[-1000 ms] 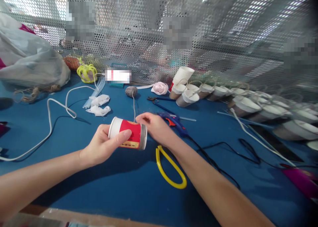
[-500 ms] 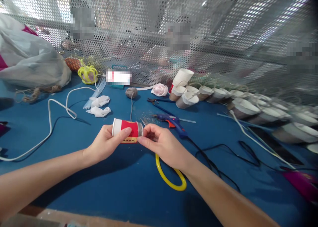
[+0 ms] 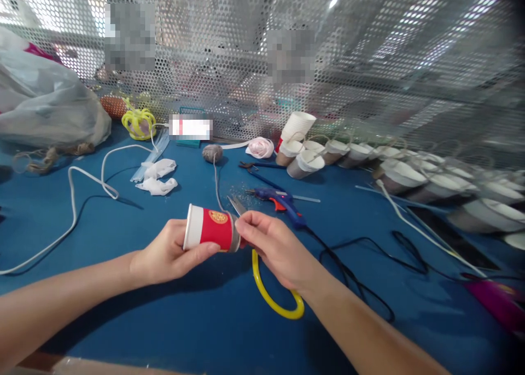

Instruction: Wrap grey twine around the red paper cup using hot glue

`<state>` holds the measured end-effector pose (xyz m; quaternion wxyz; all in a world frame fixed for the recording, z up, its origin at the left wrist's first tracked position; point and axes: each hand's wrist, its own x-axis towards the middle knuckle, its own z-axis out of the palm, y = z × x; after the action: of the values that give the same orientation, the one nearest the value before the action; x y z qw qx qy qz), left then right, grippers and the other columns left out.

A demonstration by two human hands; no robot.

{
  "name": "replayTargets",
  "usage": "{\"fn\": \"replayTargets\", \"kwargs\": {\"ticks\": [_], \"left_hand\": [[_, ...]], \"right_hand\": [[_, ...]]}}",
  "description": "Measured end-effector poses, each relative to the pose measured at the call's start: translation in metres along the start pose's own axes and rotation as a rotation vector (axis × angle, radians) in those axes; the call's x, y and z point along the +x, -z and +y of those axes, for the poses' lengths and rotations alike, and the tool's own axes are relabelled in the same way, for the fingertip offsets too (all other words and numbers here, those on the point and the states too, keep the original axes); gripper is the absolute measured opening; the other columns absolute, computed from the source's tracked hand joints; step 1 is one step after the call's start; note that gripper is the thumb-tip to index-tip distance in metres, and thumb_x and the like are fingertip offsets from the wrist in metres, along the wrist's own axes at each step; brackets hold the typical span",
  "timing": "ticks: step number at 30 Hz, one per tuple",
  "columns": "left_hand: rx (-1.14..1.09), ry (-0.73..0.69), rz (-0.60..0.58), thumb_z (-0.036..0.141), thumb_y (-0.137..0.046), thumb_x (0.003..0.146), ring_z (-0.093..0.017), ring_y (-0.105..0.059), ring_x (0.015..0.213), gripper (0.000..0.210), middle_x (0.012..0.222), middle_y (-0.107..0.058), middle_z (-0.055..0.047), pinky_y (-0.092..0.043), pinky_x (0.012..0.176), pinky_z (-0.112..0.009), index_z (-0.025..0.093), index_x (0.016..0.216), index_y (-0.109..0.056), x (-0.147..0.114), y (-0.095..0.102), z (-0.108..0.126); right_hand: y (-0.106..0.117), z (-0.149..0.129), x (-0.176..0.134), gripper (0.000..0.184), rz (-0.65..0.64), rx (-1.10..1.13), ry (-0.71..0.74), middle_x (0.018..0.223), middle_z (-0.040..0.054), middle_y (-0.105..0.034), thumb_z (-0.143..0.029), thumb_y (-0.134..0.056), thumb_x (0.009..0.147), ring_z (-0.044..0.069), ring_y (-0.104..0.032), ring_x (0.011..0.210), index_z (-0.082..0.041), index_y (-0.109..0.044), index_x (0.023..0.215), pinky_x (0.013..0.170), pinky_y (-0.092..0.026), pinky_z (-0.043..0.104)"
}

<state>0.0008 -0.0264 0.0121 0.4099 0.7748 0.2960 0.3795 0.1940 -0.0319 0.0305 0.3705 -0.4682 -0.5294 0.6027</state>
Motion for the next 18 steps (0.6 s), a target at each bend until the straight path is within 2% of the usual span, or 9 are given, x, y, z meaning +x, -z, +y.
{"fn": "replayTargets", "kwargs": {"ticks": [3,5,7,10,12,15,18], "left_hand": [[-0.369,0.288,0.027,0.036,-0.063,0.073,-0.015,-0.06,0.062,0.023,0.07,-0.069,-0.005,-0.046,0.06,-0.022,0.014,0.078,-0.07,0.006,0.001,0.001],[-0.675,0.523,0.071,0.044,-0.068,0.066,-0.013,-0.059,0.057,0.032,0.066,-0.068,-0.005,-0.046,0.056,-0.021,0.013,0.074,-0.069,0.011,0.001,0.001],[-0.827,0.649,0.095,0.043,-0.074,0.059,-0.012,-0.058,0.054,0.035,0.064,-0.068,-0.005,-0.044,0.053,-0.02,0.011,0.07,-0.067,0.015,0.001,0.0],[-0.815,0.662,0.136,0.036,-0.077,0.057,-0.009,-0.056,0.052,0.031,0.061,-0.066,-0.004,-0.042,0.051,-0.018,0.01,0.068,-0.067,0.016,0.002,0.001],[-0.752,0.635,0.143,0.035,-0.076,0.058,-0.009,-0.055,0.052,0.029,0.061,-0.066,-0.003,-0.041,0.051,-0.018,0.01,0.069,-0.067,0.015,0.001,0.002],[-0.673,0.61,0.131,0.036,-0.075,0.06,-0.009,-0.053,0.051,0.028,0.06,-0.064,-0.001,-0.039,0.049,-0.018,0.01,0.068,-0.066,0.014,0.0,0.002],[-0.608,0.599,0.123,0.037,-0.073,0.061,-0.008,-0.05,0.049,0.028,0.055,-0.061,0.001,-0.035,0.048,-0.018,0.011,0.063,-0.064,0.014,-0.003,0.001]], "right_hand": [[-0.001,-0.003,-0.006,0.023,0.027,-0.11,0.068,0.066,-0.0022,-0.052,-0.039,-0.056,0.077,0.01,-0.046,0.06,-0.019,-0.048,0.071,0.059,-0.038,0.025],[-0.003,-0.005,-0.01,0.021,0.019,-0.299,0.164,0.065,-0.0026,-0.05,-0.035,-0.054,0.079,0.01,-0.045,0.06,-0.02,-0.047,0.068,0.058,-0.038,0.025],[-0.004,-0.007,-0.012,0.021,0.012,-0.494,0.249,0.066,-0.002,-0.051,-0.032,-0.053,0.081,0.011,-0.046,0.062,-0.02,-0.046,0.065,0.059,-0.039,0.025],[-0.002,-0.008,-0.01,0.017,0.132,-0.64,0.347,0.075,0.0017,-0.058,-0.033,-0.047,0.085,0.015,-0.053,0.071,-0.021,-0.051,0.073,0.067,-0.043,0.028],[0.0,-0.007,-0.008,0.019,0.191,-0.686,0.439,0.091,0.0063,-0.061,-0.035,-0.042,0.088,0.018,-0.055,0.088,-0.021,-0.055,0.087,0.08,-0.043,0.033],[0.0,-0.004,-0.007,0.031,0.093,-0.763,0.512,0.113,0.0098,-0.057,-0.036,-0.035,0.09,0.022,-0.048,0.11,-0.02,-0.057,0.105,0.095,-0.036,0.041],[-0.005,-0.002,-0.008,0.039,-0.041,-0.802,0.51,0.126,0.0083,-0.05,-0.037,-0.029,0.092,0.022,-0.039,0.12,-0.022,-0.054,0.118,0.101,-0.029,0.044]]}}
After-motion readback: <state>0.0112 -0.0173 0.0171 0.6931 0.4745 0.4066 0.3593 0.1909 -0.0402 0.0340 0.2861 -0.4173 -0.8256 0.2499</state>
